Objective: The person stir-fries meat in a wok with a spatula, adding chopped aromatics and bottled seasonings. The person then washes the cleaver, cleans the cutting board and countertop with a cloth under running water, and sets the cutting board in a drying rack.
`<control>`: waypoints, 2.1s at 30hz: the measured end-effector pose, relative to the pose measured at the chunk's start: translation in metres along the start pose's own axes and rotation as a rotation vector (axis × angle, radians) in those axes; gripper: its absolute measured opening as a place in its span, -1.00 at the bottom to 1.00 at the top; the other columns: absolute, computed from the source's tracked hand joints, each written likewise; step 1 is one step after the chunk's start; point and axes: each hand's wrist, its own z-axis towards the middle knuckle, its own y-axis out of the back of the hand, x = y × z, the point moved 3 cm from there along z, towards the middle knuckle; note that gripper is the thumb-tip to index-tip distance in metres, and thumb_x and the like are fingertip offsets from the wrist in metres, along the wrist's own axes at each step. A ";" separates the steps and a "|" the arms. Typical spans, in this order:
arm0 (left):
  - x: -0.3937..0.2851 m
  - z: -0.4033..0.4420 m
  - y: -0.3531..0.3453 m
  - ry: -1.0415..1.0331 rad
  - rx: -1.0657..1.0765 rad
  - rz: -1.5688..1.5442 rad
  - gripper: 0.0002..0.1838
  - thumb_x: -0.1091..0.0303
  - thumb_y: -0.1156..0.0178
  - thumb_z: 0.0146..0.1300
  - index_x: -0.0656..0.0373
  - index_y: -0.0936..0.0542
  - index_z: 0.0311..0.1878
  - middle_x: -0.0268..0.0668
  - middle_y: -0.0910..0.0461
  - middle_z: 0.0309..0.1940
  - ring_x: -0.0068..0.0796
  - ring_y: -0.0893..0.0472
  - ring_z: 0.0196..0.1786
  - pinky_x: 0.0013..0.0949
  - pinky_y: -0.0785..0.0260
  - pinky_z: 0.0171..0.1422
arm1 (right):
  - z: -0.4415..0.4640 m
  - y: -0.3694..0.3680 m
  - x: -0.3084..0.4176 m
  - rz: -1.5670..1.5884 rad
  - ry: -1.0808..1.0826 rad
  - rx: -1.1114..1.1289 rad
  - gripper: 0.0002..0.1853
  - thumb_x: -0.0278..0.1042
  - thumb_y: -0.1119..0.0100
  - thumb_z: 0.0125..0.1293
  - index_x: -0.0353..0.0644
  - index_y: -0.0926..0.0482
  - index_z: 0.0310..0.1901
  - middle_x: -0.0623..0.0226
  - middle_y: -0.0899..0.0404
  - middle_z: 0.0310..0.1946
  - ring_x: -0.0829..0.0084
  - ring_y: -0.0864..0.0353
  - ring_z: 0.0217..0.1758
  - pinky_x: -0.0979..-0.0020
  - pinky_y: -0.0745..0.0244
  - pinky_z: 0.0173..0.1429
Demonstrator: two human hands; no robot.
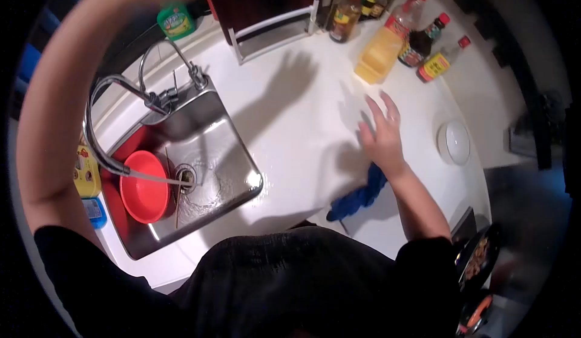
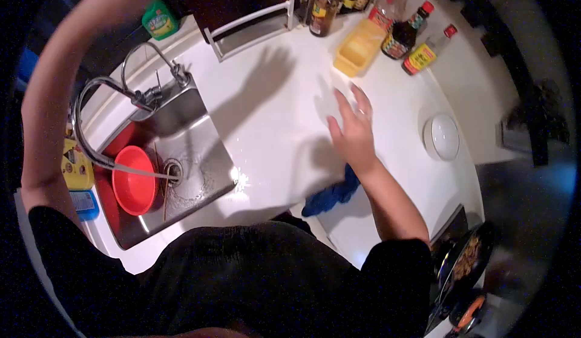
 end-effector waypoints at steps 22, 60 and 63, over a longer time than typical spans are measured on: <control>0.054 -0.370 -0.277 1.462 -0.607 -2.333 -0.86 0.53 0.06 0.14 0.36 -0.42 -0.24 -0.14 -0.49 -0.34 -0.33 -0.54 -0.28 -0.44 -0.47 -0.13 | -0.122 -0.199 0.292 0.388 -0.008 0.283 -0.68 -0.51 0.19 0.08 -0.25 -0.42 -0.09 0.07 -0.36 -0.09 0.15 -0.32 0.01 0.28 -0.24 0.10; -0.006 -0.393 -0.264 1.796 -0.787 -2.120 -0.79 0.42 -0.04 0.15 0.27 -0.41 -0.15 -0.21 -0.50 -0.26 -0.46 -0.55 -0.25 -0.54 -0.49 -0.27 | 0.040 -0.195 -0.040 -0.295 -0.208 0.171 -0.46 -0.29 0.13 0.12 -0.51 -0.18 0.09 -0.17 -0.06 0.16 0.01 0.00 0.27 0.20 0.15 0.32; -0.005 -0.384 -0.258 1.763 -0.823 -2.222 -0.76 0.44 -0.01 0.16 0.28 -0.39 -0.10 -0.18 -0.48 -0.22 -0.42 -0.54 -0.20 -0.55 -0.49 -0.25 | 0.126 -0.228 -0.092 -0.305 -0.546 0.095 -0.39 -0.25 0.16 0.14 -0.45 -0.03 0.18 -0.10 0.08 0.24 0.08 0.13 0.32 0.24 0.27 0.35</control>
